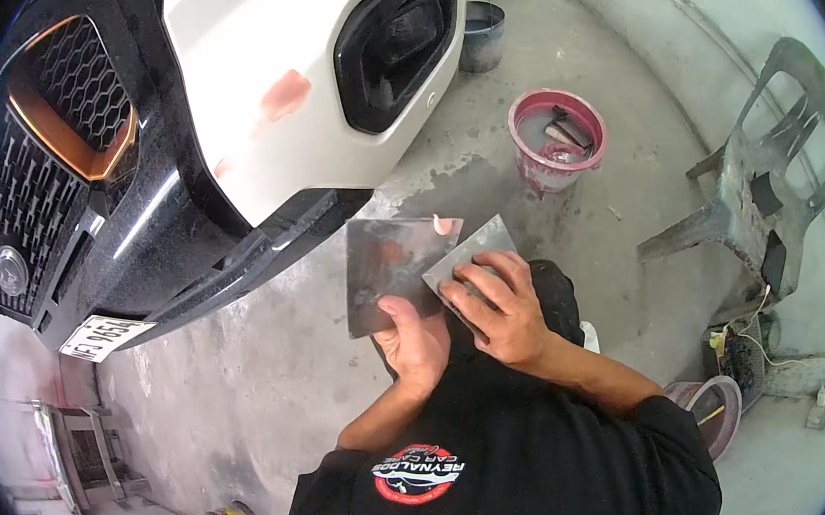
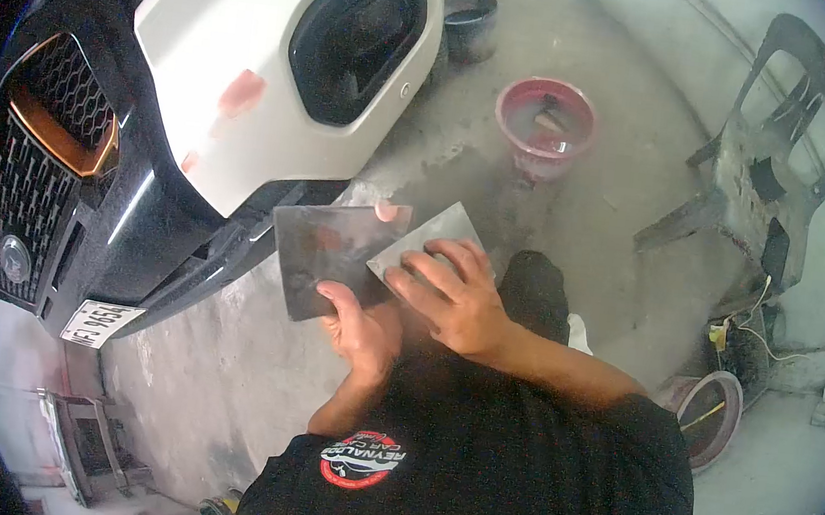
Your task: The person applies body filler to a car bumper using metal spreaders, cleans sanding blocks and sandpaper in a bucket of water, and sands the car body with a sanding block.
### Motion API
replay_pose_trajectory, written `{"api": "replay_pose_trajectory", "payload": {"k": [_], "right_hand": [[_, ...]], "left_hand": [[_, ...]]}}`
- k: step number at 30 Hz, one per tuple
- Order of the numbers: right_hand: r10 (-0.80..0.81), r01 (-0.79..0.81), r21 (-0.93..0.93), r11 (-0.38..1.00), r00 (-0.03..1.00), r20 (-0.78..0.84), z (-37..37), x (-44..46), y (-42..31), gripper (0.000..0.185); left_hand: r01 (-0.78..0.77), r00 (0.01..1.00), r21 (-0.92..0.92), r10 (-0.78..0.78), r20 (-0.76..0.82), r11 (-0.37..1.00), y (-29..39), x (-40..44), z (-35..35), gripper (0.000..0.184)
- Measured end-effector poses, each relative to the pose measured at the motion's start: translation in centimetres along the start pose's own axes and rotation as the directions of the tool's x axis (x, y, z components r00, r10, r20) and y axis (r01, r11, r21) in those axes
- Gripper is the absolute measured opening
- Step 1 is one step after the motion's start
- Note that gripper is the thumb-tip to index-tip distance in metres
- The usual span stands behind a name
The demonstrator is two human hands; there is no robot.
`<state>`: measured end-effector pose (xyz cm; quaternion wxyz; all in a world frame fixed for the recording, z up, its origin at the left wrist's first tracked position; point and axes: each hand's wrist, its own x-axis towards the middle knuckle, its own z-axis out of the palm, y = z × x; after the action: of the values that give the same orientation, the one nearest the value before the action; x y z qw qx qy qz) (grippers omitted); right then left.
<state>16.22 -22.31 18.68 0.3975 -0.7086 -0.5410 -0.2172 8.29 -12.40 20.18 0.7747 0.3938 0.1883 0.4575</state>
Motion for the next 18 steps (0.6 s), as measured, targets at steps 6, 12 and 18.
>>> {"api": "replay_pose_trajectory", "payload": {"k": [6, 12, 18], "right_hand": [[-0.021, 0.021, 0.033, 0.999, 1.0, -0.017, -1.0, 0.8, 0.8, 0.056], [-0.075, 0.077, 0.126, 0.989, 0.997, -0.019, -1.4, 1.8, 1.1, 0.063], [-0.064, 0.063, 0.201, 0.978, 0.998, -0.001, -4.6, 5.0, 1.2, 0.056]], "left_hand": [[-0.078, 0.96, -0.037, 0.085, 0.267, 0.996, -1.1, -0.1, -1.6, 0.048], [-0.163, 0.941, 0.041, 0.143, 0.307, 0.986, -0.6, -0.2, -2.1, 0.045], [-0.211, 0.812, 0.514, -0.144, 0.566, 0.831, -1.9, -0.9, -6.1, 0.047]]}}
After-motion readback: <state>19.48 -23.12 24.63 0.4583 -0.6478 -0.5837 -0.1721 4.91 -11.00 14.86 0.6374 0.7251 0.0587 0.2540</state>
